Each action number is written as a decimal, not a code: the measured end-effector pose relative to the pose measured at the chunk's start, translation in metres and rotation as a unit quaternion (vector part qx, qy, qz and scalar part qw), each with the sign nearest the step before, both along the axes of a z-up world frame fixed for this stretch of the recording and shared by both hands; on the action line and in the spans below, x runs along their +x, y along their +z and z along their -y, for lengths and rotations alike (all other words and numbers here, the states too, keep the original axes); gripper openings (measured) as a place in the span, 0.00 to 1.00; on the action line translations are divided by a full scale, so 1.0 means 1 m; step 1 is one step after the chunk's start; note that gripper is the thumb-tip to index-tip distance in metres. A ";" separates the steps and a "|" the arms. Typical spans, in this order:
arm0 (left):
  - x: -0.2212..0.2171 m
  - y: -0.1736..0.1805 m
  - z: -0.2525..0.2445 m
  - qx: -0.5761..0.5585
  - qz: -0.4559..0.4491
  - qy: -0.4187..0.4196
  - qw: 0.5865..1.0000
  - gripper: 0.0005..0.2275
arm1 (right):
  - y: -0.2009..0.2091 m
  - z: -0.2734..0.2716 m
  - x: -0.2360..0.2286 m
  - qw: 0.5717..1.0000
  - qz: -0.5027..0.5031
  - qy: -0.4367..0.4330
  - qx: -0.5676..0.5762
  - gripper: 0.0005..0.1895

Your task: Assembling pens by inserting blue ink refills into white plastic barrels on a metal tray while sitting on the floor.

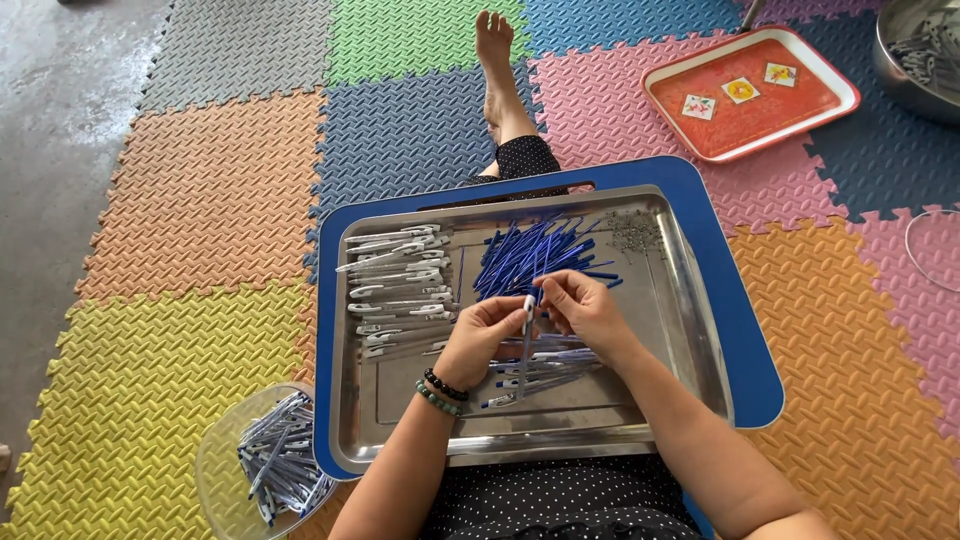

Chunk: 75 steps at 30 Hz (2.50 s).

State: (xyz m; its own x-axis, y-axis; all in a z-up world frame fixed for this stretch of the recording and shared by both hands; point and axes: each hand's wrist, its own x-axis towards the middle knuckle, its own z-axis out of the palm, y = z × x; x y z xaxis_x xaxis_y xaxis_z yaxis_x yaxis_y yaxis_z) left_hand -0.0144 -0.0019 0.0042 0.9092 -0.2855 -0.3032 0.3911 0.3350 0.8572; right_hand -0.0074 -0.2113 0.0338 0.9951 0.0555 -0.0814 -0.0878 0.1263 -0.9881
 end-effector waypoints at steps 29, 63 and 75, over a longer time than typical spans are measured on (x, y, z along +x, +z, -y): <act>0.005 0.004 -0.011 -0.051 -0.002 -0.085 0.995 0.20 | 0.003 0.008 0.003 0.992 0.004 -0.061 -0.107 0.12; 0.013 0.014 -0.019 0.174 0.055 -0.003 0.983 0.11 | -0.032 0.025 0.013 0.961 -0.164 -0.108 0.197 0.07; 0.022 0.039 -0.056 0.432 0.202 0.055 0.877 0.15 | -0.039 0.089 0.048 0.959 -0.102 -0.188 0.185 0.05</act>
